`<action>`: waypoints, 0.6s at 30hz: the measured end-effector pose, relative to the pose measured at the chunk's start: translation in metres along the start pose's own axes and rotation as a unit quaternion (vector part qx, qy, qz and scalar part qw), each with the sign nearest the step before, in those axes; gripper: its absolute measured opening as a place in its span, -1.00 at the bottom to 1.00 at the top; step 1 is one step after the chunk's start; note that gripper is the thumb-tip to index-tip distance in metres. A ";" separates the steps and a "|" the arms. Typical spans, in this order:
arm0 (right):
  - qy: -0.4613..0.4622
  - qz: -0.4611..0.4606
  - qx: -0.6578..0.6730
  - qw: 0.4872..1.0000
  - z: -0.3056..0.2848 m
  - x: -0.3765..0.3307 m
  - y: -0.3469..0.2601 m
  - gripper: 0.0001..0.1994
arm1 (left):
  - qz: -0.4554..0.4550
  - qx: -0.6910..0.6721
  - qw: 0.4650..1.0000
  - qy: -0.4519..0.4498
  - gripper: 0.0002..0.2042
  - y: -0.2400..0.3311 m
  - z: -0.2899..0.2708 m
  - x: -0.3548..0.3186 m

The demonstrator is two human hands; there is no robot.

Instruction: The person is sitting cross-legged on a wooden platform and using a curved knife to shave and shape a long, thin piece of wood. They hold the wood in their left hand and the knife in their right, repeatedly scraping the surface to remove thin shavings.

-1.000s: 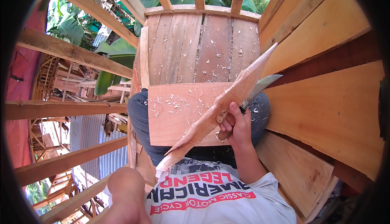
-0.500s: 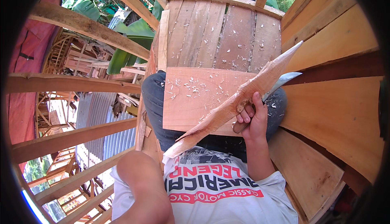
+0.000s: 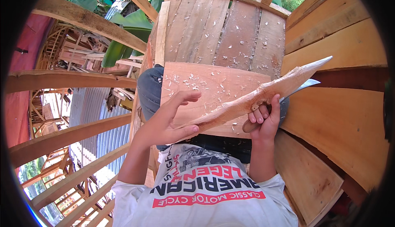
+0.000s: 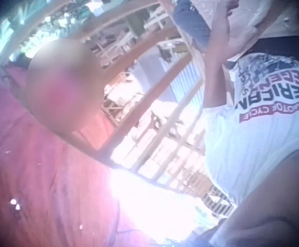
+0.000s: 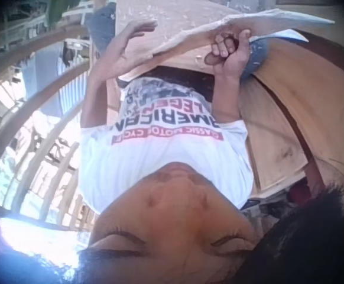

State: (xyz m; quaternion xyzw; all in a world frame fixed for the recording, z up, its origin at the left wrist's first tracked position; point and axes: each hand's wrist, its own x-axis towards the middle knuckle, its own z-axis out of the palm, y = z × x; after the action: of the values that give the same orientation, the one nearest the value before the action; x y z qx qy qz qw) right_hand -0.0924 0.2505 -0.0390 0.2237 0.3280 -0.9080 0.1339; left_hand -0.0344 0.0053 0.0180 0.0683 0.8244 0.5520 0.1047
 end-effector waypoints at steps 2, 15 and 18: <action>0.026 -0.006 -0.009 1.000 0.005 0.001 0.001 -0.65 | -0.056 -0.018 0.993 -0.105 -0.39 -0.025 -0.003 0.000; 0.005 0.011 0.044 0.999 0.016 0.014 -0.016 -0.61 | -0.255 -0.228 0.850 -0.401 -0.67 -0.062 0.010 0.021; -0.002 0.028 0.035 0.999 0.016 0.020 -0.019 -0.58 | -0.237 -0.305 0.843 -0.374 -0.73 -0.056 0.013 0.018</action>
State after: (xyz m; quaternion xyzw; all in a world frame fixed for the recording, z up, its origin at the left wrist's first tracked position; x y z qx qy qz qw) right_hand -0.1218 0.2521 -0.0279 0.2357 0.2893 -0.9153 0.1519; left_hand -0.0487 0.0000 -0.0407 0.0365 0.5041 0.6662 0.5484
